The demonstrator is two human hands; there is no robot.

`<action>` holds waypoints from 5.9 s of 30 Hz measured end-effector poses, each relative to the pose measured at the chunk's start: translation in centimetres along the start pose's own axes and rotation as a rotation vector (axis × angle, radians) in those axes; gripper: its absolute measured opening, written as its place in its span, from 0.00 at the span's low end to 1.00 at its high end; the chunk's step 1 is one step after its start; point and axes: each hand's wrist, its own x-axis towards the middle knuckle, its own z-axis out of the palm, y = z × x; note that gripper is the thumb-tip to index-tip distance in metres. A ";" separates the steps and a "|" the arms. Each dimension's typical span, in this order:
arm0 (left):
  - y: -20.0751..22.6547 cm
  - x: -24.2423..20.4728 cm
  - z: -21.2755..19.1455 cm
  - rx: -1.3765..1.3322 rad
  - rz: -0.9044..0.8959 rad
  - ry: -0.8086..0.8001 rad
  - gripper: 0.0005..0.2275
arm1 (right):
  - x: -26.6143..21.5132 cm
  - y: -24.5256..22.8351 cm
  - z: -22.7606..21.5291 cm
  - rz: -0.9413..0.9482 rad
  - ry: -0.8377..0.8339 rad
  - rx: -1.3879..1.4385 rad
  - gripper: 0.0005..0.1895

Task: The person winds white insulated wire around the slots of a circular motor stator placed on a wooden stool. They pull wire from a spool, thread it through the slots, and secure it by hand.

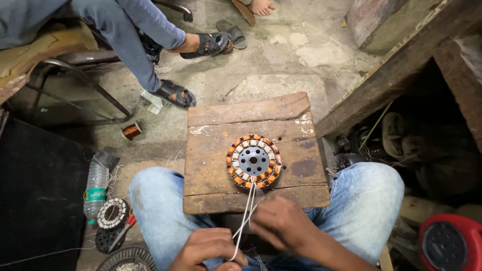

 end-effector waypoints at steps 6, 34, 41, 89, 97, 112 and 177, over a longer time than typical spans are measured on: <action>4.9 2.9 -0.2 0.204 0.494 0.356 0.07 | -5.8 0.5 -0.2 -0.104 -0.643 0.282 0.09; 6.6 10.8 -7.7 0.349 0.262 0.527 0.08 | 2.3 1.1 -1.8 -0.276 0.244 -0.389 0.17; 4.2 16.4 -9.2 0.428 0.220 0.663 0.07 | 3.5 2.1 -3.6 -0.252 0.220 -0.316 0.14; 1.5 11.1 -7.6 0.566 0.357 0.500 0.08 | 3.7 4.9 -2.6 -0.086 0.272 0.211 0.09; 0.9 10.7 -6.7 0.599 0.315 0.347 0.15 | 4.0 4.5 -3.1 -0.058 0.254 0.226 0.07; 1.3 10.8 -6.8 0.580 0.257 0.343 0.12 | 3.7 5.3 -2.9 -0.088 0.234 0.256 0.07; 0.8 9.4 -4.6 0.610 0.237 0.440 0.23 | 8.1 4.7 -4.4 -0.117 0.212 -0.249 0.09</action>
